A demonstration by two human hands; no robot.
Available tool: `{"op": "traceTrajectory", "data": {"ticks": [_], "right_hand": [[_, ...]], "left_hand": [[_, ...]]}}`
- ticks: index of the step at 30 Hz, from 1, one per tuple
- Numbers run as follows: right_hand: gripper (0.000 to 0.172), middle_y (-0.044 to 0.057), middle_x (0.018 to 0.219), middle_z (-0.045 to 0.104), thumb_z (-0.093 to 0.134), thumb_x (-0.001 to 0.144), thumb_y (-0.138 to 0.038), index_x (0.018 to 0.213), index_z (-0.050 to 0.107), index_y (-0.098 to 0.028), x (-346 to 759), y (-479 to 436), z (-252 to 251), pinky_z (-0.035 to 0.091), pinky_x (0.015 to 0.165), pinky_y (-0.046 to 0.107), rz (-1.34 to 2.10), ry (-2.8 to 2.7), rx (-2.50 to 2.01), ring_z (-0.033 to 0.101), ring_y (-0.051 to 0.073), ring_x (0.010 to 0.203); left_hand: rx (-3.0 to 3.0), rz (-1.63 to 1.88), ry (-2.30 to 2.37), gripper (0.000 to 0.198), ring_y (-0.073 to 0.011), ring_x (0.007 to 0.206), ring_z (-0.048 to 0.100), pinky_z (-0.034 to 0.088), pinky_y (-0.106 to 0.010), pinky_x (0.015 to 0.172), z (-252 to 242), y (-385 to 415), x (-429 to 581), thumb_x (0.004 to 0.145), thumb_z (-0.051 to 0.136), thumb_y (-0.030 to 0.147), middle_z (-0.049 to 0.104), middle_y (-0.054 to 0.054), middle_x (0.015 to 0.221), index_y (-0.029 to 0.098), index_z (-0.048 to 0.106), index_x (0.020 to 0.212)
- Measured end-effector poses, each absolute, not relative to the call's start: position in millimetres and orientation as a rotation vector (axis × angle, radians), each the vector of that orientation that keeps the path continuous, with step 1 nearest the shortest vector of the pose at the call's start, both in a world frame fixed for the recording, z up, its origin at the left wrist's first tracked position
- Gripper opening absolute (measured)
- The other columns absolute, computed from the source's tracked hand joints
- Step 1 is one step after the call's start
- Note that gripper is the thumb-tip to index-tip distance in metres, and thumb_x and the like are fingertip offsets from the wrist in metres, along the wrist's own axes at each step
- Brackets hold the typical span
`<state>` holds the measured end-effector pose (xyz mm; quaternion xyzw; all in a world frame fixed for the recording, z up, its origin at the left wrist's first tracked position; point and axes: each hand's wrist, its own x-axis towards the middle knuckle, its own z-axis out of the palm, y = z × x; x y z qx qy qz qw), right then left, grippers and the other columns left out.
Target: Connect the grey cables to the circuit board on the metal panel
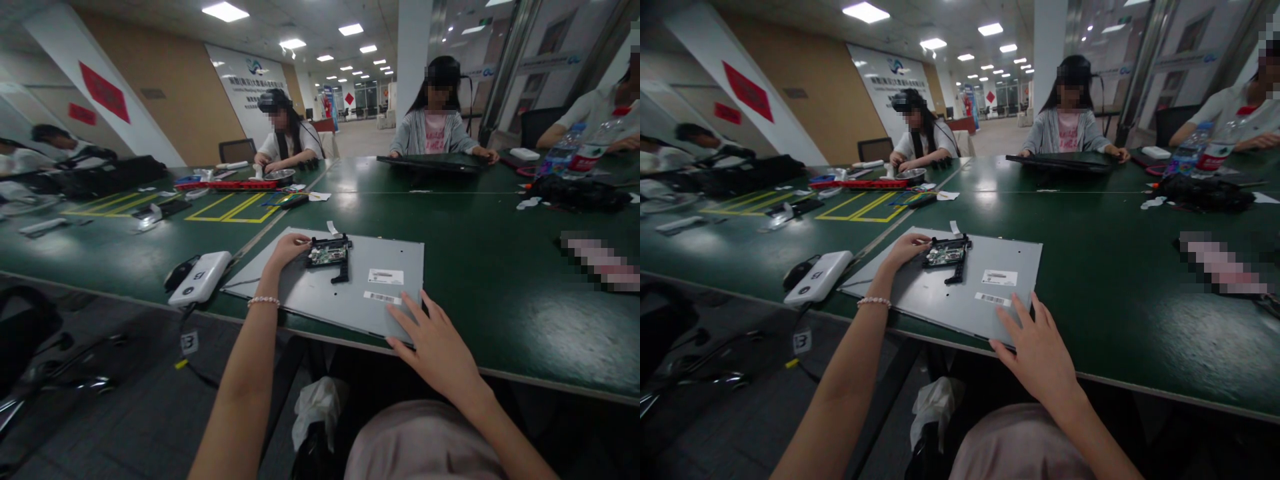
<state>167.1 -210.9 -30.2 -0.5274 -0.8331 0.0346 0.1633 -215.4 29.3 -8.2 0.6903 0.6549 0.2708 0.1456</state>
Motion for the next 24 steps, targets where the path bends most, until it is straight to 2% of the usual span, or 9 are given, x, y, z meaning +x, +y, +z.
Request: {"op": "traceTrajectory", "data": {"ticks": [4, 14, 16, 20, 24], "right_hand": [[0.054, 0.009, 0.153, 0.041, 0.049, 0.094, -0.051, 0.143, 0.049, -0.027, 166.7, -211.3, -28.2, 0.033, 0.110, 0.053, 0.101, -2.372, -1.509, 0.029, 0.040, 0.141], [0.054, 0.007, 0.154, 0.039, 0.048, 0.094, -0.051, 0.143, 0.049, -0.029, 166.2, -209.5, -31.6, 0.034, 0.109, 0.053, 0.097, -2.375, -1.508, 0.028, 0.040, 0.141], [0.054, 0.007, 0.153, 0.040, 0.047, 0.094, -0.051, 0.143, 0.049, -0.028, 166.4, -210.0, -30.5, 0.034, 0.109, 0.053, 0.092, -2.373, -1.508, 0.028, 0.039, 0.141], [0.054, 0.008, 0.152, 0.041, 0.048, 0.094, -0.050, 0.142, 0.050, -0.026, 166.9, -211.6, -28.0, 0.034, 0.109, 0.053, 0.085, -2.374, -1.508, 0.028, 0.040, 0.141], [0.053, 0.008, 0.152, 0.041, 0.049, 0.094, -0.050, 0.142, 0.050, -0.027, 167.0, -212.0, -28.2, 0.034, 0.110, 0.053, 0.091, -2.376, -1.504, 0.029, 0.040, 0.140]], "left_hand": [[1.971, 0.766, 1.820, 0.034, -0.0207, 0.077, 0.063, 0.050, -0.030, 0.072, -9.1, 30.8, -219.6, 0.065, 0.065, 0.039, 0.072, -0.004, 0.082, 0.019, 0.074, 0.090], [2.119, 0.629, 1.873, 0.020, -0.0188, 0.072, 0.058, 0.047, -0.029, 0.068, -11.2, 35.4, -220.6, 0.071, 0.062, 0.039, 0.064, -0.003, 0.073, 0.019, 0.066, 0.073], [2.129, 0.644, 1.876, 0.021, -0.0188, 0.073, 0.059, 0.047, -0.029, 0.069, -11.1, 35.1, -219.9, 0.072, 0.061, 0.038, 0.064, -0.003, 0.075, 0.018, 0.067, 0.077], [2.081, 0.691, 1.946, 0.037, -0.0185, 0.075, 0.060, 0.048, -0.029, 0.070, -11.4, 34.3, -219.5, 0.072, 0.059, 0.032, 0.065, -0.003, 0.080, 0.017, 0.067, 0.105], [2.050, 0.680, 2.004, 0.039, -0.0192, 0.075, 0.061, 0.048, -0.029, 0.071, -11.1, 34.7, -220.8, 0.071, 0.053, 0.024, 0.067, -0.004, 0.080, 0.017, 0.069, 0.106]]}}
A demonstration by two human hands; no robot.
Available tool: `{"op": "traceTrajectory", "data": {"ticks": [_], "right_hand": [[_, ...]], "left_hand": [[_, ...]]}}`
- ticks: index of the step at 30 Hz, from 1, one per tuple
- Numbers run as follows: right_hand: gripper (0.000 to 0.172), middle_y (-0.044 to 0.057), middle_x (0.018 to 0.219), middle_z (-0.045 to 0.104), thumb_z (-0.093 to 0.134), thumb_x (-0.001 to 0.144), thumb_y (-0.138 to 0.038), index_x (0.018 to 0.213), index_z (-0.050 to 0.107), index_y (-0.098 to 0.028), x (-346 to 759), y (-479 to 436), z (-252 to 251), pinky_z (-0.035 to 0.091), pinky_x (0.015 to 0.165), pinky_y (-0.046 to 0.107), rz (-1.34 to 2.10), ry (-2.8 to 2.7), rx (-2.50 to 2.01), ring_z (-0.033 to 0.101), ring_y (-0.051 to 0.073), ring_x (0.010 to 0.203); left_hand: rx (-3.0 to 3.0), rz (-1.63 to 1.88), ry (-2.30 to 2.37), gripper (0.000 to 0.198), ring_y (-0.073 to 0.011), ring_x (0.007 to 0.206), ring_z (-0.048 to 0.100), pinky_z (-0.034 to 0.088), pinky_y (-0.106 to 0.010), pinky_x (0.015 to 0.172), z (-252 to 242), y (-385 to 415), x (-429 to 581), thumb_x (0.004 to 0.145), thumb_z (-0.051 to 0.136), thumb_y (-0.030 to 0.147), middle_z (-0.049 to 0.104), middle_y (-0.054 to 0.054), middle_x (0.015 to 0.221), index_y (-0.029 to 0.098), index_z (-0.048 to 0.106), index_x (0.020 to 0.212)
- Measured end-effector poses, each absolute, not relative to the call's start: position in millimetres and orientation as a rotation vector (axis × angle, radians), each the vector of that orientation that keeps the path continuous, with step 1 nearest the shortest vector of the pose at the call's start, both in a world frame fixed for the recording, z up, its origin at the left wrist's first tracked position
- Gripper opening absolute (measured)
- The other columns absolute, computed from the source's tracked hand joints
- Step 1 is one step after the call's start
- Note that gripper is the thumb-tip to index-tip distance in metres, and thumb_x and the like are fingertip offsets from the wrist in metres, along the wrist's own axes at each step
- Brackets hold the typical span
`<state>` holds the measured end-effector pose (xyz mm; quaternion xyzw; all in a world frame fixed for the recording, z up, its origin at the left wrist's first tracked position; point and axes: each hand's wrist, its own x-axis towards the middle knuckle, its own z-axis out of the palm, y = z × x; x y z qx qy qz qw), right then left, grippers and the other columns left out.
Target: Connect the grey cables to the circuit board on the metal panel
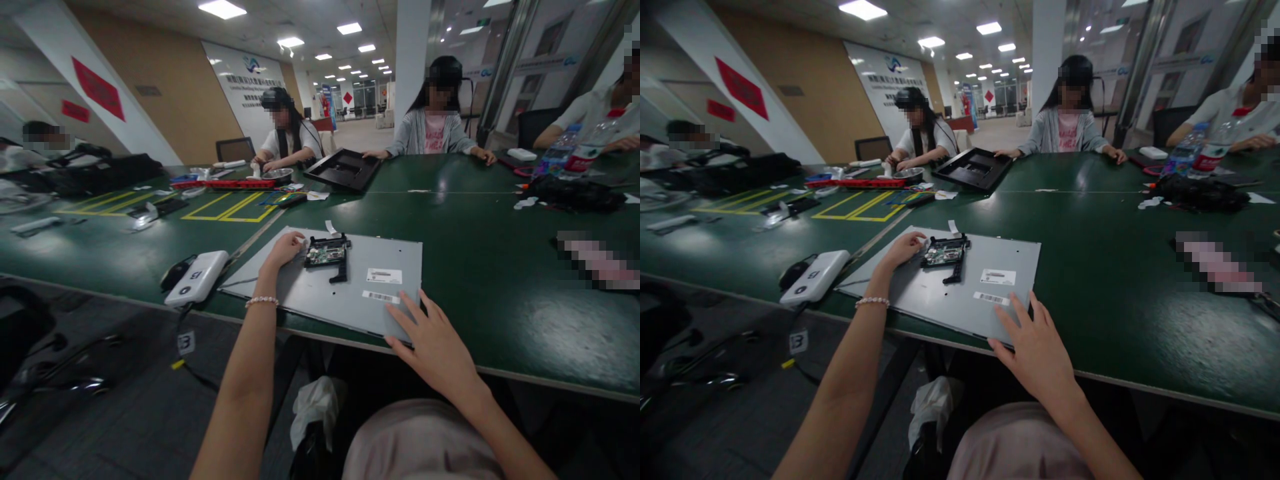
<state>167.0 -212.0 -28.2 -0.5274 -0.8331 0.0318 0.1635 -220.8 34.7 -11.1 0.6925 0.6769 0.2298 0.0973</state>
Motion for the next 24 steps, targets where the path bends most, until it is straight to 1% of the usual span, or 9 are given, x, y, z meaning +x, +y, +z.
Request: {"op": "traceTrajectory", "data": {"ticks": [3, 5, 8, 12, 17, 20, 24], "right_hand": [[0.053, 0.008, 0.152, 0.041, 0.049, 0.094, -0.050, 0.142, 0.050, -0.027, 166.9, -211.1, -29.6, 0.033, 0.110, 0.053, 0.091, -2.377, -1.503, 0.029, 0.039, 0.140], [0.054, 0.008, 0.153, 0.041, 0.049, 0.094, -0.050, 0.142, 0.050, -0.027, 166.8, -210.4, -30.5, 0.033, 0.110, 0.053, 0.089, -2.374, -1.505, 0.029, 0.039, 0.140], [0.054, 0.008, 0.152, 0.041, 0.050, 0.094, -0.050, 0.142, 0.050, -0.027, 166.6, -209.9, -31.5, 0.034, 0.110, 0.052, 0.078, -2.369, -1.504, 0.029, 0.040, 0.140], [0.053, 0.008, 0.152, 0.042, 0.050, 0.094, -0.049, 0.142, 0.050, -0.026, 166.3, -210.1, -31.8, 0.035, 0.109, 0.053, 0.057, -2.371, -1.500, 0.030, 0.040, 0.140], [0.053, 0.009, 0.150, 0.044, 0.049, 0.094, -0.050, 0.142, 0.051, -0.026, 166.8, -211.0, -31.1, 0.035, 0.108, 0.052, 0.028, -2.368, -1.487, 0.030, 0.040, 0.140], [0.053, 0.009, 0.151, 0.043, 0.049, 0.094, -0.050, 0.141, 0.051, -0.026, 167.3, -210.7, -32.0, 0.036, 0.108, 0.053, 0.013, -2.369, -1.485, 0.030, 0.040, 0.140], [0.053, 0.009, 0.151, 0.043, 0.049, 0.094, -0.050, 0.142, 0.050, -0.026, 167.3, -209.9, -34.2, 0.036, 0.109, 0.052, 0.018, -2.375, -1.482, 0.030, 0.040, 0.140]], "left_hand": [[2.002, 0.742, 1.951, 0.033, -0.0198, 0.079, 0.063, 0.048, -0.028, 0.072, -9.2, 33.4, -221.6, 0.074, 0.054, 0.032, 0.070, -0.005, 0.086, 0.018, 0.072, 0.098], [1.964, 0.735, 1.863, 0.034, -0.0196, 0.079, 0.063, 0.048, -0.027, 0.072, -7.3, 31.3, -221.4, 0.073, 0.058, 0.039, 0.071, -0.004, 0.087, 0.019, 0.073, 0.096], [1.911, 0.673, 1.797, 0.039, -0.0191, 0.075, 0.062, 0.047, -0.027, 0.066, -4.9, 27.9, -220.5, 0.069, 0.064, 0.046, 0.071, -0.003, 0.083, 0.019, 0.073, 0.096], [1.904, 0.623, 1.800, 0.039, -0.0179, 0.071, 0.059, 0.043, -0.026, 0.060, -3.9, 25.8, -220.7, 0.068, 0.063, 0.049, 0.069, -0.003, 0.078, 0.018, 0.072, 0.089], [1.953, 0.629, 1.777, 0.037, -0.0172, 0.070, 0.058, 0.043, -0.026, 0.063, -6.2, 27.6, -225.3, 0.067, 0.062, 0.046, 0.067, -0.002, 0.077, 0.019, 0.071, 0.090], [1.949, 0.683, 1.800, 0.033, -0.0181, 0.072, 0.059, 0.044, -0.027, 0.065, -9.8, 30.6, -228.7, 0.065, 0.061, 0.041, 0.068, -0.003, 0.077, 0.018, 0.070, 0.087], [1.903, 0.744, 1.816, 0.031, -0.0200, 0.077, 0.061, 0.046, -0.029, 0.070, -10.4, 31.0, -229.2, 0.062, 0.062, 0.040, 0.069, -0.004, 0.080, 0.017, 0.069, 0.082]]}}
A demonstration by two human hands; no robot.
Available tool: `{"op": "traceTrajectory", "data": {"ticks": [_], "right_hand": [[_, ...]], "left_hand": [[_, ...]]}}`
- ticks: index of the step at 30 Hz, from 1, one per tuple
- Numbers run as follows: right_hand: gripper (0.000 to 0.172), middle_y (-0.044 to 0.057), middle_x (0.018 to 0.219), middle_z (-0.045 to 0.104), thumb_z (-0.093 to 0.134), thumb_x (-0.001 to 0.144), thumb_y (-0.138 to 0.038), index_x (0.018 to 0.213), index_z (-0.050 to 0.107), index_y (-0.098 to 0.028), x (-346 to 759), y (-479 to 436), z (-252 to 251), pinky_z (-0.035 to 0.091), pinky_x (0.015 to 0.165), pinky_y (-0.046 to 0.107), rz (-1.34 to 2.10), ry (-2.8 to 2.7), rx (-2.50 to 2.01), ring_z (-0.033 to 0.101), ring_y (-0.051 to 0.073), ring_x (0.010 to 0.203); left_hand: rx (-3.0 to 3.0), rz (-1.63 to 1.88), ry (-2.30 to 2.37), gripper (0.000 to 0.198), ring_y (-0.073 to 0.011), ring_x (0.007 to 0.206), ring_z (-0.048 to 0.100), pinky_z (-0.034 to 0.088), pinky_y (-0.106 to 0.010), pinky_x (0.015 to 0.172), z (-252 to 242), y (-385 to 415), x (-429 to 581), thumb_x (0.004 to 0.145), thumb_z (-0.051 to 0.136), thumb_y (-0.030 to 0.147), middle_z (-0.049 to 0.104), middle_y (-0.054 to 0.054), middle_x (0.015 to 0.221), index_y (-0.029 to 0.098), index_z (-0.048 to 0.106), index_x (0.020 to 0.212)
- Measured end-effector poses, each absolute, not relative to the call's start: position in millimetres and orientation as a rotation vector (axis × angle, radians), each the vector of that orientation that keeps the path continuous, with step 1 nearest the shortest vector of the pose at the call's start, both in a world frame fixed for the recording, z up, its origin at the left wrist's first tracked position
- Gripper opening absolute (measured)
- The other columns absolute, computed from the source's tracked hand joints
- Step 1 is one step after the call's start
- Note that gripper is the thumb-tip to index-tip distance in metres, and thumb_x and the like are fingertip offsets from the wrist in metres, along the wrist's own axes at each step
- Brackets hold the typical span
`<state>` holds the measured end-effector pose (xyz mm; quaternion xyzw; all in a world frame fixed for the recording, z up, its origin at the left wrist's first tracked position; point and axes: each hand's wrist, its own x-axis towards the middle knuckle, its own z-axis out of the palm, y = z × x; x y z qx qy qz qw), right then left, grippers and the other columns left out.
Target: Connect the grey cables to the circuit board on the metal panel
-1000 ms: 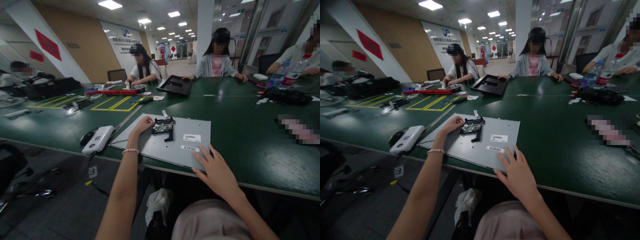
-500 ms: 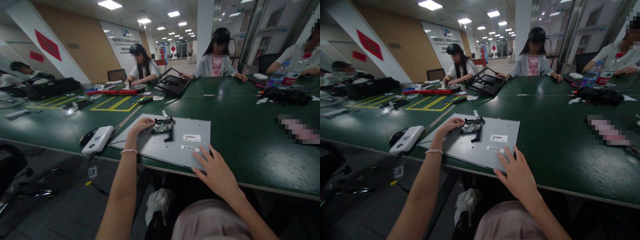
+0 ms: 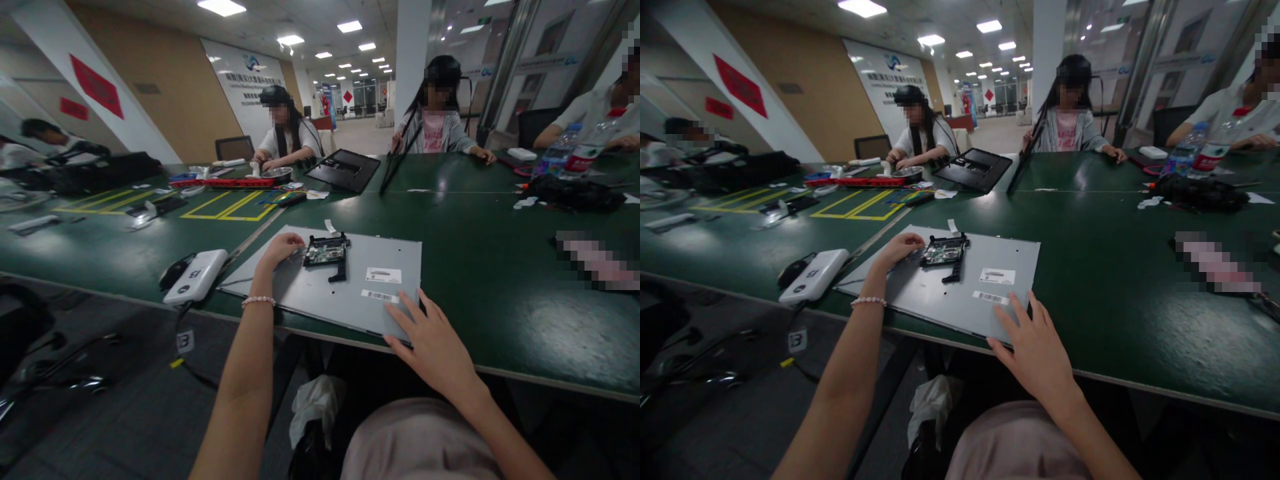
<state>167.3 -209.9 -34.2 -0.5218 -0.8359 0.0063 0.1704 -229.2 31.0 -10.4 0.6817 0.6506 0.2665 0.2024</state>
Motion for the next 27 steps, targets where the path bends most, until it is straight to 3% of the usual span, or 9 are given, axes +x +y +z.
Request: {"op": "traceTrajectory", "data": {"ticks": [6, 15, 27], "right_hand": [[0.053, 0.009, 0.151, 0.043, 0.048, 0.095, -0.050, 0.142, 0.050, -0.026, 167.0, -210.5, -33.7, 0.036, 0.109, 0.053, 0.017, -2.374, -1.479, 0.029, 0.040, 0.140], [0.053, 0.009, 0.151, 0.043, 0.050, 0.094, -0.049, 0.142, 0.051, -0.026, 167.2, -211.5, -32.0, 0.036, 0.109, 0.053, 0.031, -2.369, -1.493, 0.030, 0.040, 0.140], [0.053, 0.009, 0.151, 0.043, 0.050, 0.094, -0.049, 0.141, 0.051, -0.026, 167.0, -210.9, -32.8, 0.036, 0.109, 0.052, 0.020, -2.375, -1.483, 0.030, 0.040, 0.140]], "left_hand": [[1.926, 0.746, 1.735, 0.044, -0.0203, 0.085, 0.062, 0.046, -0.028, 0.074, 1.5, 21.1, -222.0, 0.067, 0.062, 0.047, 0.071, -0.004, 0.093, 0.017, 0.071, 0.098], [2.001, 0.558, 1.682, 0.042, -0.0205, 0.079, 0.059, 0.045, -0.027, 0.068, -0.2, 23.6, -225.2, 0.065, 0.063, 0.057, 0.069, -0.004, 0.083, 0.019, 0.070, 0.081], [1.963, 0.599, 1.676, 0.042, -0.0180, 0.077, 0.057, 0.043, -0.026, 0.071, 0.0, 20.9, -229.5, 0.073, 0.057, 0.057, 0.065, 0.000, 0.080, 0.019, 0.069, 0.085]]}}
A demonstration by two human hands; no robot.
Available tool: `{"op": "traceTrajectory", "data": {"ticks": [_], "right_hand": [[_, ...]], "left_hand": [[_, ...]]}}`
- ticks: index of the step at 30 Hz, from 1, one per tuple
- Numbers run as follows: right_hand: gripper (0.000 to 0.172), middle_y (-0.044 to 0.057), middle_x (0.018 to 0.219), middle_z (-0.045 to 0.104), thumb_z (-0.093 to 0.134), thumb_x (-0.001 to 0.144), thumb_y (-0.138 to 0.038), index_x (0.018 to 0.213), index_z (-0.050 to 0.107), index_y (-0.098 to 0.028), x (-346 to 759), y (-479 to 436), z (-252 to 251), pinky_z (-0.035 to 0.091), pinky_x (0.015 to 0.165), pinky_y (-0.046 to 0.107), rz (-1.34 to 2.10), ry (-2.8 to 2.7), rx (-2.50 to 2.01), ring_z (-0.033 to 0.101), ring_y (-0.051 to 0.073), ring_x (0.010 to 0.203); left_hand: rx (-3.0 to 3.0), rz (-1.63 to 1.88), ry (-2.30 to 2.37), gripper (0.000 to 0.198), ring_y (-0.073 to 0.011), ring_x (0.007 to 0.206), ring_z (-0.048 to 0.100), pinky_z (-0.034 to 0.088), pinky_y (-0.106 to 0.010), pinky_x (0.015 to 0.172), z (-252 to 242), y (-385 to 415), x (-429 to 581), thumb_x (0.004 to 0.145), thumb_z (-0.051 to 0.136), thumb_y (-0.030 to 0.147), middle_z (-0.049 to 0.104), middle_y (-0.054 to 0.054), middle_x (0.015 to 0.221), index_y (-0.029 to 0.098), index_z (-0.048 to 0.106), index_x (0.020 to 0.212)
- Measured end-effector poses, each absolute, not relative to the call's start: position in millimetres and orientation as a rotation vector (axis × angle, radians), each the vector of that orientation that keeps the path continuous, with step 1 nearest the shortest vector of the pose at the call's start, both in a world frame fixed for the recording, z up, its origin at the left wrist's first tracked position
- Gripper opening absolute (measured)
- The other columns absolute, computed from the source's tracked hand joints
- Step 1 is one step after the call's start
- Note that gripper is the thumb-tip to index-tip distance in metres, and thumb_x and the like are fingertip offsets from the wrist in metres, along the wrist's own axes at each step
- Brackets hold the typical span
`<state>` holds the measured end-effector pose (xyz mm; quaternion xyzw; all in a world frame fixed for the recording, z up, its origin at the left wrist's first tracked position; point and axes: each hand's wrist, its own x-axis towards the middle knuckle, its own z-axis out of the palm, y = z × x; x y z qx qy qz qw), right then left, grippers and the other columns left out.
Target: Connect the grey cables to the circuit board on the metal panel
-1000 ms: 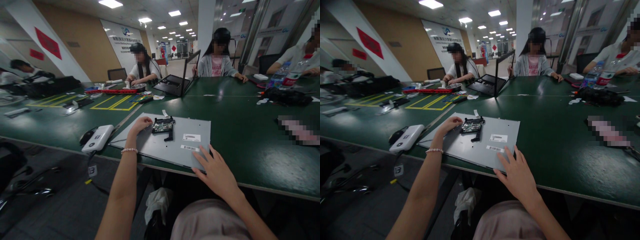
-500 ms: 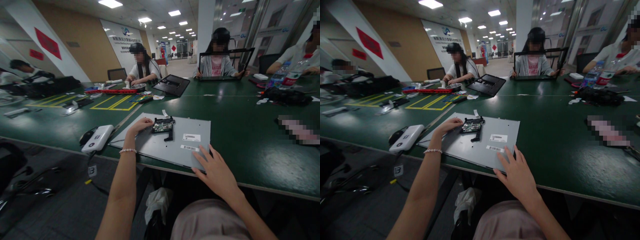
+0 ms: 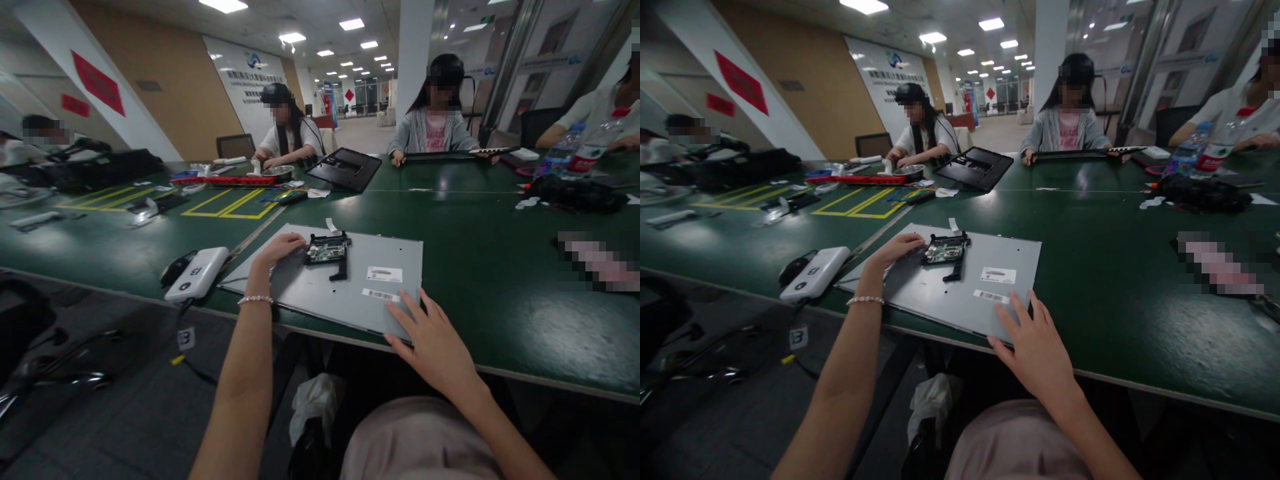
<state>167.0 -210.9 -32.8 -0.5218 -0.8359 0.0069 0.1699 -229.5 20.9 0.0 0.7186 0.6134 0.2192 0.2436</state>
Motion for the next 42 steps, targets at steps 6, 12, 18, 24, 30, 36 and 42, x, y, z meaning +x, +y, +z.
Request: {"op": "traceTrajectory", "data": {"ticks": [6, 12, 18, 24, 30, 36, 42], "right_hand": [[0.053, 0.010, 0.151, 0.043, 0.050, 0.094, -0.049, 0.142, 0.050, -0.026, 167.1, -211.4, -31.4, 0.035, 0.109, 0.053, 0.031, -2.380, -1.486, 0.029, 0.039, 0.141], [0.053, 0.009, 0.151, 0.044, 0.049, 0.095, -0.049, 0.142, 0.050, -0.025, 166.7, -211.0, -32.0, 0.036, 0.109, 0.053, 0.015, -2.388, -1.471, 0.030, 0.039, 0.140], [0.053, 0.009, 0.151, 0.043, 0.049, 0.095, -0.049, 0.142, 0.050, -0.026, 167.0, -210.6, -34.0, 0.036, 0.108, 0.053, 0.010, -2.393, -1.475, 0.030, 0.039, 0.140], [0.052, 0.009, 0.150, 0.044, 0.049, 0.095, -0.048, 0.142, 0.050, -0.025, 166.6, -213.2, -30.0, 0.036, 0.108, 0.053, 0.002, -2.388, -1.485, 0.031, 0.040, 0.139], [0.053, 0.009, 0.150, 0.043, 0.050, 0.094, -0.048, 0.142, 0.050, -0.025, 166.8, -212.3, -32.0, 0.037, 0.107, 0.053, -0.010, -2.395, -1.470, 0.031, 0.039, 0.139], [0.053, 0.010, 0.150, 0.044, 0.049, 0.095, -0.048, 0.142, 0.049, -0.026, 167.1, -212.7, -33.3, 0.036, 0.108, 0.053, -0.005, -2.397, -1.480, 0.032, 0.040, 0.139], [0.052, 0.010, 0.150, 0.044, 0.048, 0.095, -0.049, 0.141, 0.051, -0.025, 166.9, -213.3, -32.6, 0.037, 0.108, 0.053, -0.009, -2.399, -1.472, 0.032, 0.040, 0.139]], "left_hand": [[1.961, 0.588, 1.588, 0.036, -0.0184, 0.082, 0.060, 0.045, -0.028, 0.078, 4.8, 15.7, -227.4, 0.071, 0.061, 0.050, 0.070, -0.002, 0.084, 0.018, 0.072, 0.083], [1.883, 0.854, 1.792, 0.042, -0.0189, 0.080, 0.060, 0.046, -0.029, 0.073, 8.4, 13.5, -226.5, 0.065, 0.060, 0.037, 0.071, -0.005, 0.094, 0.017, 0.072, 0.099], [1.948, 0.595, 1.602, 0.045, -0.0212, 0.086, 0.062, 0.046, -0.029, 0.078, 9.0, 11.7, -229.1, 0.062, 0.064, 0.039, 0.072, -0.005, 0.097, 0.019, 0.073, 0.101], [1.982, 0.530, 1.619, 0.038, -0.0235, 0.095, 0.061, 0.044, -0.031, 0.090, 11.8, 3.9, -222.8, 0.071, 0.060, 0.052, 0.072, -0.004, 0.095, 0.022, 0.074, 0.089], [2.108, 0.466, 1.385, 0.035, -0.0237, 0.103, 0.058, 0.040, -0.031, 0.099, 18.9, -13.9, -217.0, 0.065, 0.070, 0.051, 0.067, -0.006, 0.108, 0.021, 0.072, 0.084], [2.097, 0.414, 1.335, 0.038, -0.0232, 0.097, 0.058, 0.044, -0.031, 0.092, 22.9, -31.1, -214.9, 0.064, 0.072, 0.049, 0.067, -0.006, 0.101, 0.019, 0.071, 0.088], [1.922, 0.384, 1.411, 0.040, -0.0205, 0.080, 0.060, 0.047, -0.028, 0.074, 28.0, -45.9, -215.3, 0.061, 0.072, 0.048, 0.069, -0.003, 0.084, 0.020, 0.071, 0.089]]}}
